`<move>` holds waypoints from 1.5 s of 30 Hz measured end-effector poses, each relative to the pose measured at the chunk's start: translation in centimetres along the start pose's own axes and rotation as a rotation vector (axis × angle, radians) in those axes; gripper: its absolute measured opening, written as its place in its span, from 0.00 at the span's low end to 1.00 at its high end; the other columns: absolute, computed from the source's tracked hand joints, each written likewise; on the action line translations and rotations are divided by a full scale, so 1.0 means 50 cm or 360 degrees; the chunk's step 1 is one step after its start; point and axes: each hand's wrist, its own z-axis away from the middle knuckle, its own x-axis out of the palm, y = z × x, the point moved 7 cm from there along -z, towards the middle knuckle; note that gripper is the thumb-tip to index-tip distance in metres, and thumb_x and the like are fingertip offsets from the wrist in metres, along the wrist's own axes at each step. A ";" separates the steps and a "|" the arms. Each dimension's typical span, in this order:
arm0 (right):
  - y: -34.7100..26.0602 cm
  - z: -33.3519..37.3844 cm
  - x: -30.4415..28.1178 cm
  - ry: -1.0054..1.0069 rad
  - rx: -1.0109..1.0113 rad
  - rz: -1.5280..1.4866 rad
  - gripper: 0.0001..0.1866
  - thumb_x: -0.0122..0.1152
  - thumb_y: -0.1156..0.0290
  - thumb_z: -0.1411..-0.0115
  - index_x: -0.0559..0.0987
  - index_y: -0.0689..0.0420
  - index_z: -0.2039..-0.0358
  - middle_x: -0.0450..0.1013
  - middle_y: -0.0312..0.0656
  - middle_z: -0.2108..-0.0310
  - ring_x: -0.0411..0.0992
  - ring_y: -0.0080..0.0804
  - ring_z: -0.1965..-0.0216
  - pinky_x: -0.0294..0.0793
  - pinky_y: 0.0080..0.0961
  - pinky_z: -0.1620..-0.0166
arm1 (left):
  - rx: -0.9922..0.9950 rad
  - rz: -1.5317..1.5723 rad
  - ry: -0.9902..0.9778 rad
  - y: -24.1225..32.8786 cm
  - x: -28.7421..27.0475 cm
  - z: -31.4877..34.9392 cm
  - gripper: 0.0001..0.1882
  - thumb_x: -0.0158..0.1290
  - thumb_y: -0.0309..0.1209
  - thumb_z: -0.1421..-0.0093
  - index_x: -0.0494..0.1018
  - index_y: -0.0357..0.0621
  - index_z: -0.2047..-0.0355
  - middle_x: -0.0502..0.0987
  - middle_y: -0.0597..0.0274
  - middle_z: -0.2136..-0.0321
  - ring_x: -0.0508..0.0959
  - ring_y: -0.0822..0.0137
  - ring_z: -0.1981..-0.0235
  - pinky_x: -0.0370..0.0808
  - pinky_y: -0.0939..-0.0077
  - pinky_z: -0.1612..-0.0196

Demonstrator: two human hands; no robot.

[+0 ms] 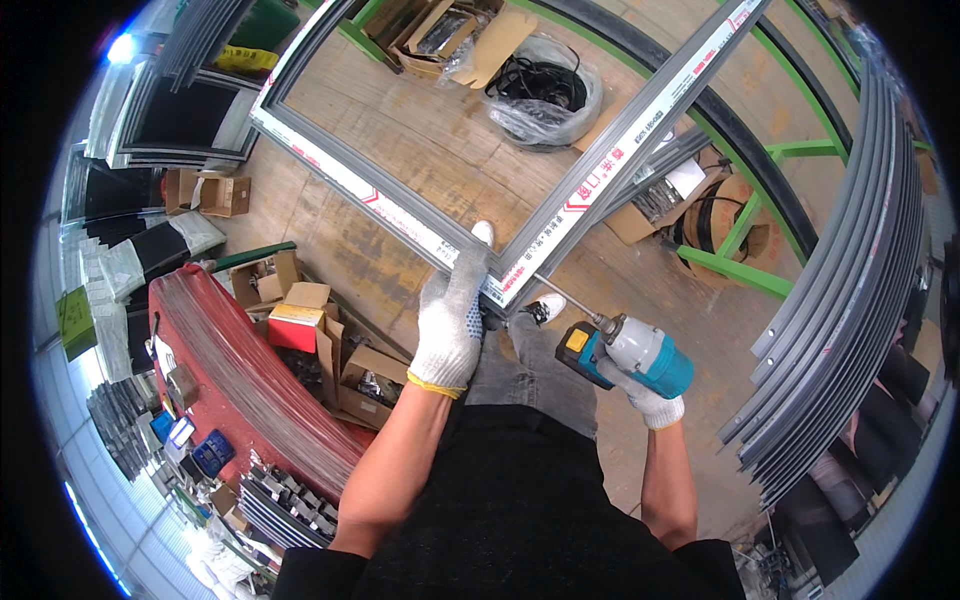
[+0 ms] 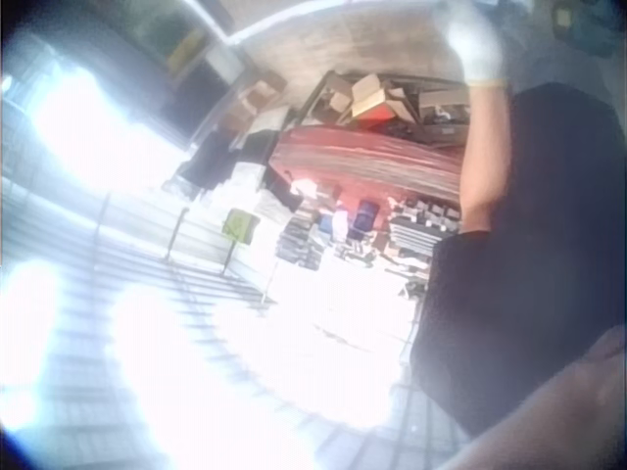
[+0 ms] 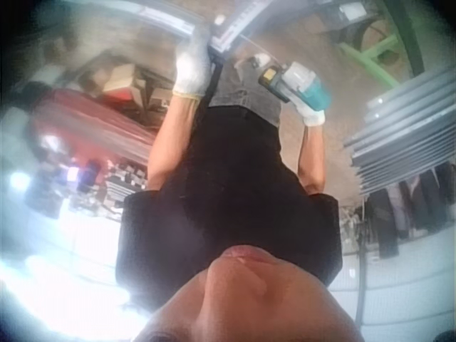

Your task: The person assembles a rectangular metal frame by joining aluminum extrusions with a cordless drill. They repeatedly align the pieces, insert fasteners, and tighten them at the corners, then place the completed frame aside and begin a new one.

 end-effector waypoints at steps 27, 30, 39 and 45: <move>0.011 -0.023 -0.022 0.0255 -0.0123 -0.0195 0.24 0.85 0.69 0.53 0.87 0.56 0.53 0.85 0.41 0.56 0.84 0.37 0.56 0.82 0.30 0.52 | 0.0306 -0.0124 0.0033 0.008 -0.007 -0.009 0.24 0.55 0.52 0.29 0.80 0.40 0.65 0.79 0.63 0.78 0.75 0.73 0.82 0.69 0.77 0.78; 0.010 -0.008 -0.036 0.0338 -0.0197 -0.0296 0.23 0.84 0.70 0.51 0.87 0.55 0.53 0.85 0.41 0.56 0.84 0.38 0.56 0.82 0.31 0.51 | 0.0250 -0.0221 0.0092 0.004 -0.012 -0.015 0.21 0.54 0.51 0.29 0.78 0.45 0.66 0.78 0.64 0.79 0.74 0.72 0.82 0.69 0.77 0.78; 0.102 0.076 -0.017 0.0621 0.0082 -0.0712 0.23 0.80 0.74 0.47 0.85 0.57 0.49 0.83 0.40 0.50 0.82 0.35 0.50 0.80 0.31 0.47 | 0.0081 -0.0303 -0.0051 0.060 -0.124 -0.063 0.24 0.51 0.58 0.29 0.73 0.52 0.70 0.72 0.71 0.82 0.69 0.74 0.85 0.61 0.77 0.83; 0.096 0.140 0.101 0.0830 0.0303 -0.1141 0.33 0.82 0.71 0.46 0.79 0.60 0.41 0.82 0.41 0.47 0.80 0.31 0.45 0.77 0.31 0.41 | 0.0578 -0.0938 0.0058 0.232 -0.170 -0.009 0.20 0.48 0.46 0.25 0.70 0.52 0.73 0.66 0.72 0.81 0.62 0.77 0.83 0.57 0.80 0.79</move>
